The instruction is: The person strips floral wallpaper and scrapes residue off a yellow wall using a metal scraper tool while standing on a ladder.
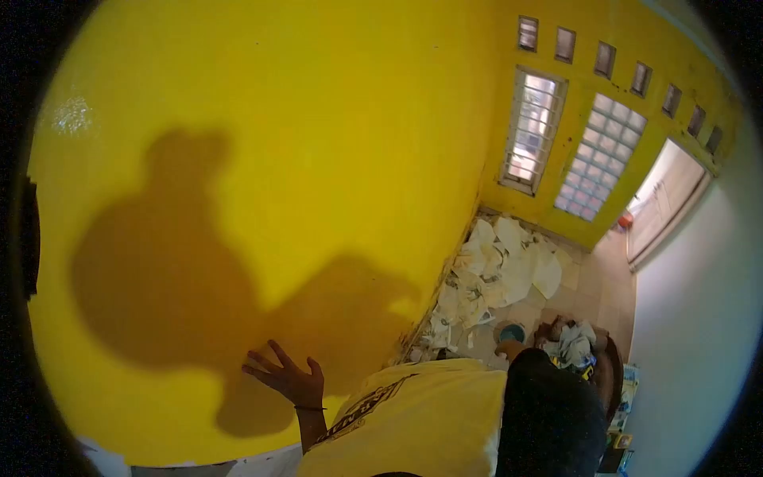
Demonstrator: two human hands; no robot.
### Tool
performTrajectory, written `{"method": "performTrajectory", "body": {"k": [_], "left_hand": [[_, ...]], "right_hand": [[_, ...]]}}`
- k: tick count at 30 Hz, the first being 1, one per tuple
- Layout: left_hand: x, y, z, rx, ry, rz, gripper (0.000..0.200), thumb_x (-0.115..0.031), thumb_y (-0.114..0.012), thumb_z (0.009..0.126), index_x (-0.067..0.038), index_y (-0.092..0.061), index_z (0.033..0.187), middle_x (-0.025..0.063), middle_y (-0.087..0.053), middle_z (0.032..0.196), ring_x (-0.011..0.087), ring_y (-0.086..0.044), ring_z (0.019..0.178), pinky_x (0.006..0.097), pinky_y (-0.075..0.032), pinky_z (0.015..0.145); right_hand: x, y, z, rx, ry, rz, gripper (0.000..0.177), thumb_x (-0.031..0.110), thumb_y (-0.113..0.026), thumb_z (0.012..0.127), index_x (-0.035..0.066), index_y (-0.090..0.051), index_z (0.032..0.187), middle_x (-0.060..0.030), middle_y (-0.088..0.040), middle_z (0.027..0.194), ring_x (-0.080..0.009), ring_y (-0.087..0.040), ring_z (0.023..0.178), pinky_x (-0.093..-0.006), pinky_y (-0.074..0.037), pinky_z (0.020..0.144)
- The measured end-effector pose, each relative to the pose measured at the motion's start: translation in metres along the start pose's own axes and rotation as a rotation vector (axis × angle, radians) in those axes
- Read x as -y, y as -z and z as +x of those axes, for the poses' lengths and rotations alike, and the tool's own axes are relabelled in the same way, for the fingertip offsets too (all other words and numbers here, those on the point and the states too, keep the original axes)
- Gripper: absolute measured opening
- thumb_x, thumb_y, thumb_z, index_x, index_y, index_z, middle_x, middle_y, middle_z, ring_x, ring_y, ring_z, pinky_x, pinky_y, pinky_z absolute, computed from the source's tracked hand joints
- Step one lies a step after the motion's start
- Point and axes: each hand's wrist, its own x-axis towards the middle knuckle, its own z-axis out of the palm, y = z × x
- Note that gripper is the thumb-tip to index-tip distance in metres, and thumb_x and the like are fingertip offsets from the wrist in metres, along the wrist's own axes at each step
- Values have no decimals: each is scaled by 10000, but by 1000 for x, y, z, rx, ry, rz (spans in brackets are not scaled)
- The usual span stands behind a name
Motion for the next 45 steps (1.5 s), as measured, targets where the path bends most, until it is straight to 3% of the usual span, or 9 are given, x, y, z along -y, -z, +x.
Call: {"method": "performTrajectory", "body": {"k": [2, 7, 12, 20, 30, 32, 33, 37, 45], "left_hand": [[-3, -6, -11, 78, -53, -68, 894, -293, -644, 728, -89, -272, 1515, 299, -82, 1573, 615, -71, 1391, 712, -185, 1081], [-29, -10, -12, 195, -270, -459, 701, -247, -679, 745, -26, -450, 1370, 290, -308, 1475, 502, -257, 1378, 644, -242, 1084], [-71, -49, -9, 829, 93, -1328, 586, -129, -794, 786, 17, -510, 1278, 196, -575, 1241, 288, -619, 1059, 371, -517, 874], [-138, -59, 5, 1127, 145, -1863, 383, -104, -745, 848, -3, -552, 1163, 119, -653, 1068, 138, -634, 905, 266, -531, 746], [-78, -146, -34, 1434, 622, -1936, 251, -173, -668, 900, -22, -614, 1094, 118, -683, 973, 177, -656, 847, 305, -517, 732], [-62, -181, -65, 808, -354, -993, 514, -281, -699, 859, 0, -551, 1262, 260, -582, 1225, 357, -592, 1107, 449, -475, 939], [-53, -195, -85, 816, -350, -994, 514, -281, -699, 859, 0, -551, 1262, 260, -582, 1225, 357, -592, 1107, 449, -475, 939], [-22, -182, -134, 1223, -263, -455, 824, -495, -698, 789, 7, -449, 1393, 298, -271, 1513, 441, -394, 1333, 475, -353, 1098], [61, -207, -259, 1796, -39, -496, 867, -617, -620, 822, 12, -459, 1397, 237, -490, 1408, 362, -477, 1302, 445, -396, 1082]], "right_hand": [[31, -20, 6, -10, -425, 179, 430, 297, -649, 817, -7, -652, 1122, -189, -677, 1098, -331, -656, 970, -422, -523, 837], [88, -10, -43, -842, 284, 276, 438, 287, -639, 880, 31, -483, 1199, -207, -627, 882, -372, -629, 800, -471, -473, 702], [244, 46, -177, -833, 666, 508, 404, 136, -591, 920, 30, -429, 1274, -147, -600, 907, -268, -605, 766, -360, -470, 686], [292, 41, -230, -595, 838, 555, 446, 34, -630, 887, 33, -435, 1288, -89, -564, 1017, -152, -557, 890, -285, -452, 793], [262, 25, -203, -618, 657, 667, 408, 101, -624, 897, 37, -470, 1269, -113, -590, 1018, -160, -586, 819, -306, -472, 671], [241, 20, -177, -588, 527, 807, 415, 117, -633, 884, 33, -478, 1260, -103, -596, 972, -155, -584, 767, -317, -471, 634], [227, 15, -165, -554, 398, 940, 423, 133, -642, 871, 29, -487, 1250, -92, -602, 926, -150, -582, 716, -327, -469, 597], [159, 3, -131, -485, 40, 868, 360, 149, -672, 815, -16, -529, 1102, -75, -582, 751, -163, -552, 564, -355, -431, 473], [52, -65, -103, -387, -460, 946, 182, 142, -685, 781, 3, -574, 739, -68, -489, 542, -176, -477, 408, -350, -364, 389]]}}
